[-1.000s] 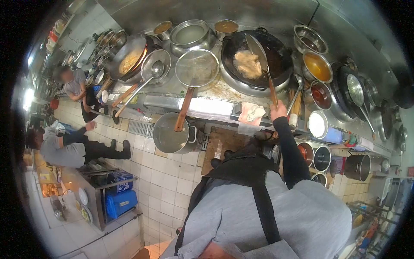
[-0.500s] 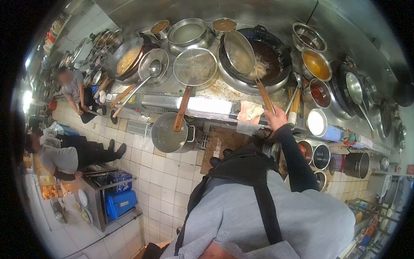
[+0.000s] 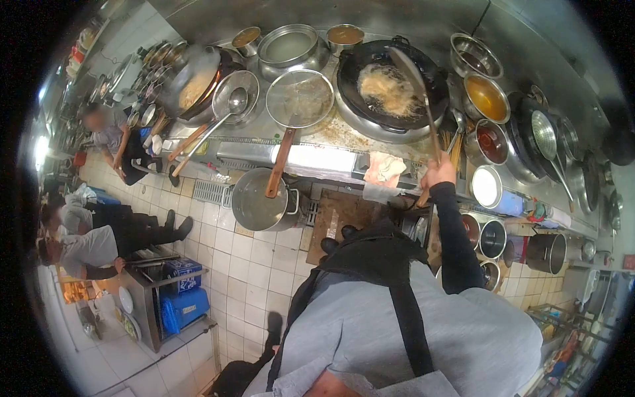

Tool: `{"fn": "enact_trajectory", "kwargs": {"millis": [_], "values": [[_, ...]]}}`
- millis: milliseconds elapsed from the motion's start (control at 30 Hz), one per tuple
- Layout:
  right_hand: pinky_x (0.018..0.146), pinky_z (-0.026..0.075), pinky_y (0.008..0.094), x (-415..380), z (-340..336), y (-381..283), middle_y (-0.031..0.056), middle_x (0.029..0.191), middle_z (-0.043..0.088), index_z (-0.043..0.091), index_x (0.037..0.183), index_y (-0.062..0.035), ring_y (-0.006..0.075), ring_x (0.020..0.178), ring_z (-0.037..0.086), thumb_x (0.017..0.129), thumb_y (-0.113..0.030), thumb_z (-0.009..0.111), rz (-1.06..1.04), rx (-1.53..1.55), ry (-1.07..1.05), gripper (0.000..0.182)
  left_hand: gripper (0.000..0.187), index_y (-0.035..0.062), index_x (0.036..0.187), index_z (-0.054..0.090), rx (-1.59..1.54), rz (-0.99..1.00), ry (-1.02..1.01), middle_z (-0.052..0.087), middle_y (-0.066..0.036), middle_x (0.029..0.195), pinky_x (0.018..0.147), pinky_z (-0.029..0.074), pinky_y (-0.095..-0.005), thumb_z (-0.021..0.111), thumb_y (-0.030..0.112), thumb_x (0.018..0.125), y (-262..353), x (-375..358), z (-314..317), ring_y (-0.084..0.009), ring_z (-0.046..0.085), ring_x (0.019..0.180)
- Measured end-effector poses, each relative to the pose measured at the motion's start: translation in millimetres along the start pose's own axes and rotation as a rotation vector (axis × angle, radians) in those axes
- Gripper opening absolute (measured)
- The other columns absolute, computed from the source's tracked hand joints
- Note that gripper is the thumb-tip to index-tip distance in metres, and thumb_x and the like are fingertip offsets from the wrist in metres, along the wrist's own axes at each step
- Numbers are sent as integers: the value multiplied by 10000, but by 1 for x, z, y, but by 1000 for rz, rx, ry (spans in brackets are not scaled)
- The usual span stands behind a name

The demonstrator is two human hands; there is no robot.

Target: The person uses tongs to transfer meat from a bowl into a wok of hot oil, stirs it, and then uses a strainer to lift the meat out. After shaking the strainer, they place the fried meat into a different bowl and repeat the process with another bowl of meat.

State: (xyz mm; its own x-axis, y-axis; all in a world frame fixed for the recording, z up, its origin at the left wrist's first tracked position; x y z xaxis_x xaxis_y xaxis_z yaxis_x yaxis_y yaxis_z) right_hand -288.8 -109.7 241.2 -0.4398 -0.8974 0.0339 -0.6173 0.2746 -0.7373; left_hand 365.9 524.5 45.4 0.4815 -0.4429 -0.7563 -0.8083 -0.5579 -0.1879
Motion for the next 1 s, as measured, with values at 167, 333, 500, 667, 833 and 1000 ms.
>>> {"fn": "enact_trajectory", "kwargs": {"millis": [167, 333, 500, 667, 833, 1000], "values": [[872, 512, 443, 26, -31, 12, 251, 1030, 707, 624, 1166, 27, 405, 982, 684, 929, -184, 648, -35, -95, 162, 318, 466, -99, 1104, 537, -322, -389, 194, 684, -311, 1086, 898, 548, -508, 555, 321, 904, -18, -22, -19, -452, 691, 1022], [623, 514, 367, 51, 19, 88, 128, 884, 680, 600, 1191, -13, 243, 714, 649, 972, -146, 621, -52, 112, 132, 257, 443, -80, 1099, 539, -399, -560, 291, 685, -302, 1083, 893, 549, -511, 559, 318, 906, -16, -37, -27, -448, 690, 1019], [346, 258, 254, -1, 52, 17, 18, 706, 505, 530, 1213, -97, 82, 447, 360, 1013, -185, 574, 773, 996, -528, 223, 419, -61, 1093, 540, -449, -655, 358, 686, -293, 1080, 888, 549, -514, 562, 315, 907, -15, -43, -29, -444, 690, 1015], [321, 241, 193, 15, 66, 8, -29, 712, 455, 545, 1265, -77, 32, 453, 313, 1052, -205, 520, 867, 1245, -911, 249, 408, -49, 1100, 536, -448, -732, 352, 686, -284, 1088, 895, 547, -510, 562, 310, 908, -13, -47, -33, -433, 689, 1026], [319, 247, 189, 29, 78, 16, -40, 701, 419, 533, 1349, -84, 27, 460, 320, 1065, -221, 488, 890, 1267, -1015, 319, 412, -45, 1109, 535, -489, -691, 294, 685, -283, 1092, 900, 545, -508, 564, 311, 904, -17, -38, -22, -427, 689, 1030], [321, 252, 199, 36, 91, 24, -27, 714, 441, 527, 1343, -92, 33, 451, 318, 1059, -213, 501, 778, 1297, -991, 310, 411, -44, 1110, 536, -431, -725, 351, 695, -285, 1056, 881, 552, -508, 559, 314, 909, -17, -39, -23, -436, 695, 997]]}}
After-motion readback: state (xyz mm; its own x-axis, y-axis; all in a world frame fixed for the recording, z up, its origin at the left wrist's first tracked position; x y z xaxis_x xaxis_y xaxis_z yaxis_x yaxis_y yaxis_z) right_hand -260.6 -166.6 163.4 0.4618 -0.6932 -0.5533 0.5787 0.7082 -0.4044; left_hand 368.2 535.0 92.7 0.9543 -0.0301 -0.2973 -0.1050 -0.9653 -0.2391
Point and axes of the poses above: each hand's wrist, its own x-axis towards the middle knuckle, its own z-axis out of the palm, y = z × x, the point moved 9 cm from there along x, towards the middle knuckle
